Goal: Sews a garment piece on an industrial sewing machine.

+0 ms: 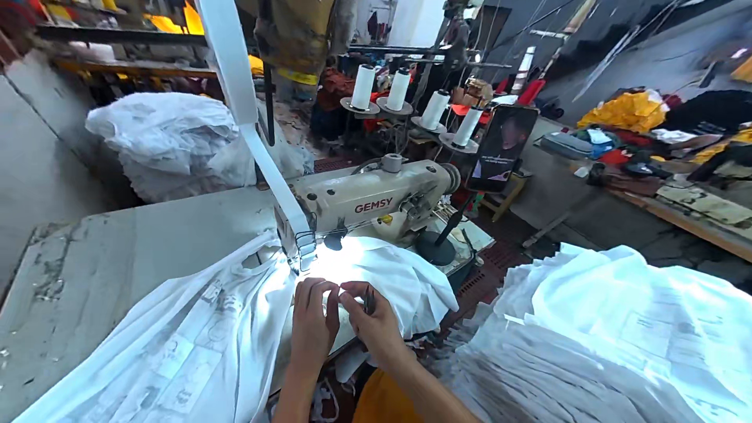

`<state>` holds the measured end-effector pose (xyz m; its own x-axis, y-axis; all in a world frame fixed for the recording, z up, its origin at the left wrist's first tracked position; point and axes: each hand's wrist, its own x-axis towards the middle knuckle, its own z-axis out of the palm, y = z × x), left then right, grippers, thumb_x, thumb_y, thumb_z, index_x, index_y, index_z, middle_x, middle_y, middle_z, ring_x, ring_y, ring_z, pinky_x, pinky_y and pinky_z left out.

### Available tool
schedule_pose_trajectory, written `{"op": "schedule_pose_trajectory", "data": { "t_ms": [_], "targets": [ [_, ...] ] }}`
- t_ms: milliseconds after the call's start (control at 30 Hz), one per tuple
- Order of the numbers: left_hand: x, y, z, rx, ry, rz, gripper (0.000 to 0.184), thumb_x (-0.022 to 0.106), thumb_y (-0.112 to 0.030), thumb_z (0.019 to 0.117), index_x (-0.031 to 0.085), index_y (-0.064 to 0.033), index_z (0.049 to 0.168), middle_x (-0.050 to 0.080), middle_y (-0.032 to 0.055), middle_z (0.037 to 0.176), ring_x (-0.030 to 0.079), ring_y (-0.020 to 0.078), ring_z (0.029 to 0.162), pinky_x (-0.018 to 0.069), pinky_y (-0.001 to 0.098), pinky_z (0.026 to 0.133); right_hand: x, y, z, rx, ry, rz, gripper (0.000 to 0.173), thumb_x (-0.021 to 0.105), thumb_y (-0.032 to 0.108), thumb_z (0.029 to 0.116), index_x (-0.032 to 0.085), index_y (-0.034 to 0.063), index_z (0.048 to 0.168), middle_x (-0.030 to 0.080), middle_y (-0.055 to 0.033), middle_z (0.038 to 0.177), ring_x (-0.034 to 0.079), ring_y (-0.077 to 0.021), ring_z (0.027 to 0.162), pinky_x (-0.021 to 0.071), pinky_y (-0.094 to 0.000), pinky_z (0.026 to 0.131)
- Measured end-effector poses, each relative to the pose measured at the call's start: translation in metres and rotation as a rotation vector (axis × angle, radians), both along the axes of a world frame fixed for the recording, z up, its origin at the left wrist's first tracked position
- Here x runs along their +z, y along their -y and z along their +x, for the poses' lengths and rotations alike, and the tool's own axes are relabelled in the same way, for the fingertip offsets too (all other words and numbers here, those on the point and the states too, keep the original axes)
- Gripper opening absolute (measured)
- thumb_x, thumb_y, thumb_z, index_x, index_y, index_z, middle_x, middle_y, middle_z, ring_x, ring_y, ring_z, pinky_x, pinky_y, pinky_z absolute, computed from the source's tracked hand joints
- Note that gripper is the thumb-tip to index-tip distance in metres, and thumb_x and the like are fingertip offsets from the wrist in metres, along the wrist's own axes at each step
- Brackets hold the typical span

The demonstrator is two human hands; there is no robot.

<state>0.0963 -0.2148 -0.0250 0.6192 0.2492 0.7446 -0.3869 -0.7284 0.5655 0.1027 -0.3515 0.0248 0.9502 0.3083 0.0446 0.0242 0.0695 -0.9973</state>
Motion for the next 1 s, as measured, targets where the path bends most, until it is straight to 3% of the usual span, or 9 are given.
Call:
{"op": "schedule_pose_trajectory", "data": {
  "t_ms": [300,533,667,767,900,1000],
  "targets": [
    [0.001,0.004,0.003,-0.004,0.022,0.018,0.019,0.057,-0.022,0.1013,0.069,-0.0073,0.100,0.065,0.0076,0.101,0.061,0.0143,0.099,0.0512,0.0241,0.089,0.000,-0.005,0.009,-0.079,-0.136,0.108,0.015,0.067,0.016,0.1004,0.069,0.0038,0.108,0.068,-0.0055,0.091,0.049,-0.0049,0.054,0.0401,-0.0182,0.047],
    [0.000,0.007,0.005,0.008,0.082,0.106,0.019,0.060,-0.021,0.1007,0.072,-0.0060,0.099,0.067,0.0090,0.100,0.062,0.0160,0.100,0.0501,0.0228,0.092,0.000,0.000,0.016,-0.091,-0.163,0.139,0.010,0.068,0.013,0.0986,0.069,0.0032,0.101,0.067,-0.0050,0.087,0.049,-0.0033,0.051,0.0409,-0.0171,0.045],
    [0.002,0.007,0.004,0.011,0.102,0.135,0.019,0.063,-0.021,0.0995,0.074,-0.0053,0.098,0.068,0.0092,0.098,0.064,0.0169,0.096,0.0508,0.0227,0.090,-0.003,-0.003,0.021,-0.095,-0.163,0.144,0.007,0.062,0.008,0.0998,0.065,0.0021,0.098,0.061,-0.0022,0.077,0.048,-0.0033,0.051,0.0417,-0.0174,0.047],
    [0.000,0.005,0.003,0.000,0.061,0.118,0.021,0.064,-0.022,0.0984,0.074,-0.0052,0.105,0.070,0.0091,0.103,0.064,0.0165,0.100,0.0509,0.0236,0.093,-0.008,-0.012,0.029,-0.083,-0.185,0.126,0.011,0.055,0.011,0.1038,0.061,0.0014,0.102,0.054,-0.0005,0.070,0.046,-0.0040,0.049,0.0409,-0.0184,0.046],
    [0.003,0.004,-0.005,-0.042,0.003,0.010,0.024,0.063,-0.020,0.0984,0.073,-0.0023,0.112,0.069,0.0135,0.124,0.066,0.0183,0.114,0.0524,0.0291,0.102,-0.001,-0.025,0.053,0.004,-0.170,-0.160,0.017,0.049,0.013,0.1057,0.060,0.0001,0.102,0.055,-0.0007,0.073,0.051,-0.0057,0.055,0.0462,-0.0223,0.052],
    [0.008,-0.005,-0.024,-0.003,-0.007,-0.178,0.022,0.063,-0.014,0.0986,0.071,0.0011,0.112,0.068,0.0146,0.124,0.069,0.0157,0.107,0.0594,0.0282,0.091,0.008,-0.042,0.078,0.186,-0.169,-0.479,0.023,0.051,0.020,0.1061,0.062,0.0001,0.099,0.057,0.0002,0.070,0.052,-0.0058,0.056,0.0464,-0.0239,0.054]
  ]
}}
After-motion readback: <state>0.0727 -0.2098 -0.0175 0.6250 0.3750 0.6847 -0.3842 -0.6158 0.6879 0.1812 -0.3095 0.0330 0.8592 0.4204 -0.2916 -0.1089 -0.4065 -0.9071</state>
